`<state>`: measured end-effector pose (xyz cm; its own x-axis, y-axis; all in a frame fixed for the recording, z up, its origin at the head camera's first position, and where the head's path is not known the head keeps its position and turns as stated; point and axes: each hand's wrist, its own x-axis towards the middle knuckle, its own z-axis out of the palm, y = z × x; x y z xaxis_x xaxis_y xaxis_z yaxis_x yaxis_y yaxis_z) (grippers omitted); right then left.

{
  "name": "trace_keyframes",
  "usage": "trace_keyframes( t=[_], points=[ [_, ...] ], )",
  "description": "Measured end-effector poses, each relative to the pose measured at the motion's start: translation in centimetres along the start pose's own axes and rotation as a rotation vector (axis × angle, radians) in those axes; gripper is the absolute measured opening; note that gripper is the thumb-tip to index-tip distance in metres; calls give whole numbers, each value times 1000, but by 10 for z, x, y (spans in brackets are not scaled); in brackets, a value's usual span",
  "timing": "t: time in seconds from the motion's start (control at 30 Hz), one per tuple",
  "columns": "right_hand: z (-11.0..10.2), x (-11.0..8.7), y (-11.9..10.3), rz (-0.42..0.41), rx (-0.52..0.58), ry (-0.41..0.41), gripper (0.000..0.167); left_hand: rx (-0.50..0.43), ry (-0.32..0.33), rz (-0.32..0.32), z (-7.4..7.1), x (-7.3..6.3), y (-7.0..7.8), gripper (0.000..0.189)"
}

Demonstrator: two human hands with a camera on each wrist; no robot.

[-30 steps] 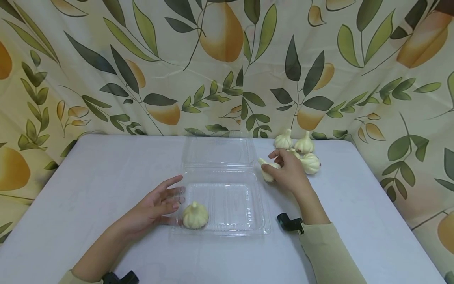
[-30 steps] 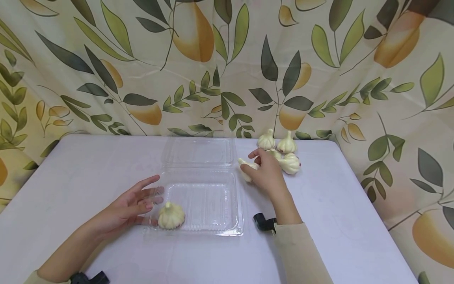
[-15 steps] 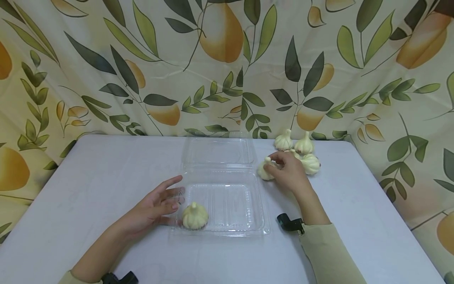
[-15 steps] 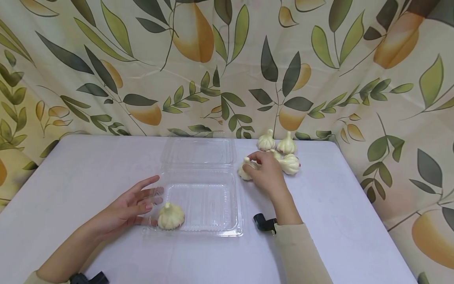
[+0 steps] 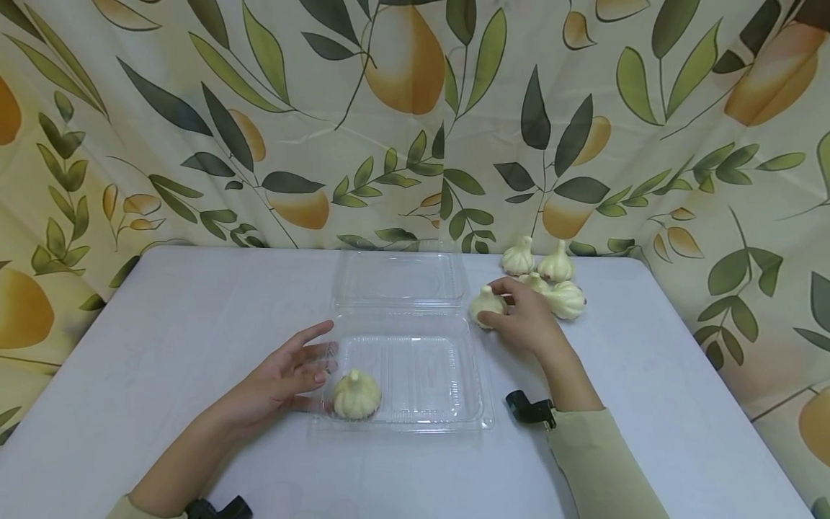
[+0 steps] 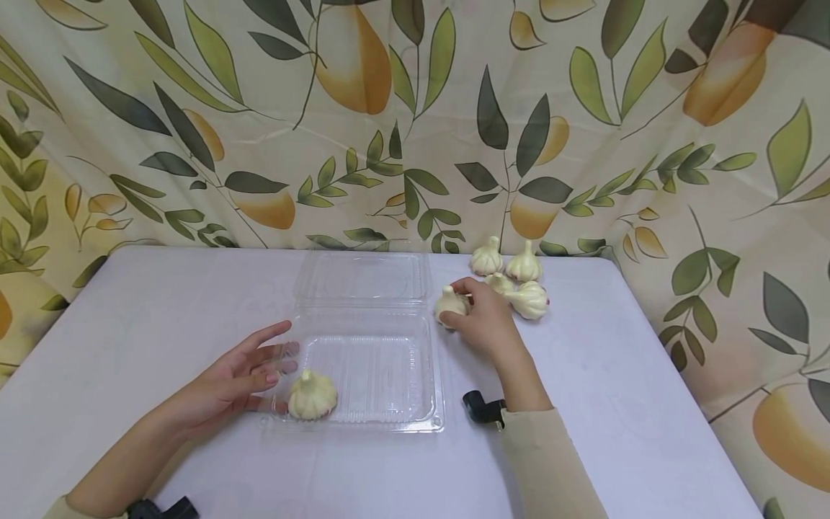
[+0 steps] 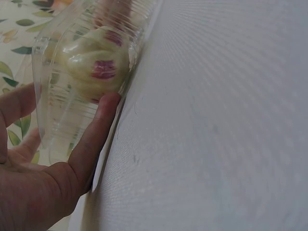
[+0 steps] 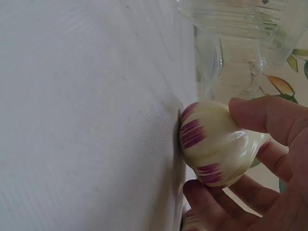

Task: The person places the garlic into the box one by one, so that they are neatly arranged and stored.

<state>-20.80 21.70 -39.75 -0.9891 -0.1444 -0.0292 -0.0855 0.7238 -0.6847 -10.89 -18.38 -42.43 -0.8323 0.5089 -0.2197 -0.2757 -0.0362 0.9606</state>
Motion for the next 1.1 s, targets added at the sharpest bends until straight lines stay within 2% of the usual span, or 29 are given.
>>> trace_keyframes(
  t=[0.63,1.1],
  points=[
    [-12,-3,-10,-49,-20,77,47,10,3,-2,-1,-1,1,74],
    [-20,-8,-23,-55,43,83,47,18,11,-11,-1,0,-1,74]
  ],
)
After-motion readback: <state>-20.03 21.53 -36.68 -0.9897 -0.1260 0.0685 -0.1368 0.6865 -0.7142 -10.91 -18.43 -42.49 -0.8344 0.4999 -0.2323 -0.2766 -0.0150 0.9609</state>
